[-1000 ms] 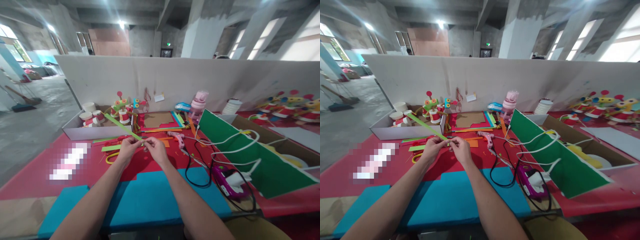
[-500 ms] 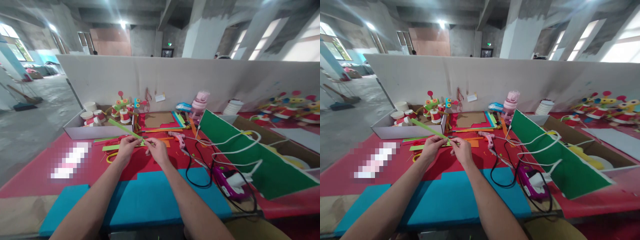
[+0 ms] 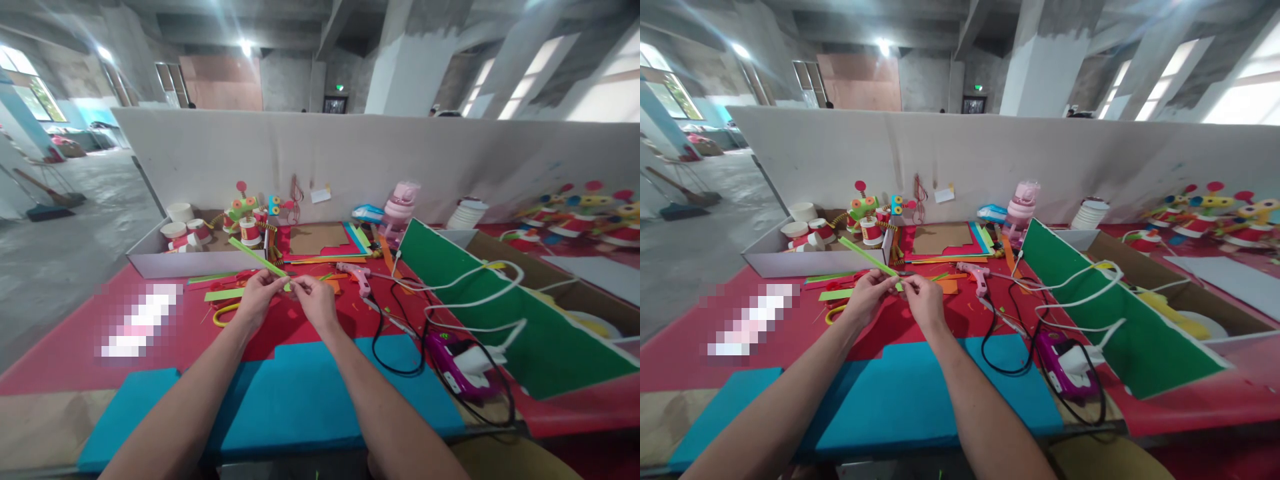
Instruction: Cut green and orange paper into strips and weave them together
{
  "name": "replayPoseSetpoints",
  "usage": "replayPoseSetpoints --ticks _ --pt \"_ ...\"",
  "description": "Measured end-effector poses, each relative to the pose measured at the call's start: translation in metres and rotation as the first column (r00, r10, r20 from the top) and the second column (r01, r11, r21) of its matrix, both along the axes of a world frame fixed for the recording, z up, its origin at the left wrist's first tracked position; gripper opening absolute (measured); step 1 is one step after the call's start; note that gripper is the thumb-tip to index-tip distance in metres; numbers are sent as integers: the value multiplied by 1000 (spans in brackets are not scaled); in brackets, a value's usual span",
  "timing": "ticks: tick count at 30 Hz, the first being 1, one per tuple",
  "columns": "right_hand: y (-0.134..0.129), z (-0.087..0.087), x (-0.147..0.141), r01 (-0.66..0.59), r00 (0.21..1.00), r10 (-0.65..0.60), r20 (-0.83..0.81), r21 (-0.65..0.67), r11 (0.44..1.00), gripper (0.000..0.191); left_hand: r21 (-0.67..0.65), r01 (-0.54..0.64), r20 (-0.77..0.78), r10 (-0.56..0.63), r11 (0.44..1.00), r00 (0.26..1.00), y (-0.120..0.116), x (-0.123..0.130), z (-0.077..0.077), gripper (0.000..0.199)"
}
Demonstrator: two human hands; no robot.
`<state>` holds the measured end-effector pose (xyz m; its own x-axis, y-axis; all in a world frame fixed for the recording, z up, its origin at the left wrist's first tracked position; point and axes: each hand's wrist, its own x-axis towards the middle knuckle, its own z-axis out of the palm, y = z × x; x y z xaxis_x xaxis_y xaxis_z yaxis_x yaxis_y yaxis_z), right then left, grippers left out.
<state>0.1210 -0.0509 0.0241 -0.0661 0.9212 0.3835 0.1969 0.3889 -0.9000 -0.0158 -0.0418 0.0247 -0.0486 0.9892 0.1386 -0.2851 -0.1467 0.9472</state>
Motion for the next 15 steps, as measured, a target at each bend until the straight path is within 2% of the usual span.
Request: replayPoseSetpoints --ticks 4,6,15 --pt "1 -2 1 37 990 -51 131 108 993 19 -37 40 38 -39 998 999 -3 1 4 34" --pt "1 -4 1 33 988 -50 144 122 992 19 -43 44 55 -42 998 998 -3 0 5 33" --pt "4 -4 -1 -85 989 73 -130 -86 993 23 10 82 68 -82 997 994 -2 -3 5 24"
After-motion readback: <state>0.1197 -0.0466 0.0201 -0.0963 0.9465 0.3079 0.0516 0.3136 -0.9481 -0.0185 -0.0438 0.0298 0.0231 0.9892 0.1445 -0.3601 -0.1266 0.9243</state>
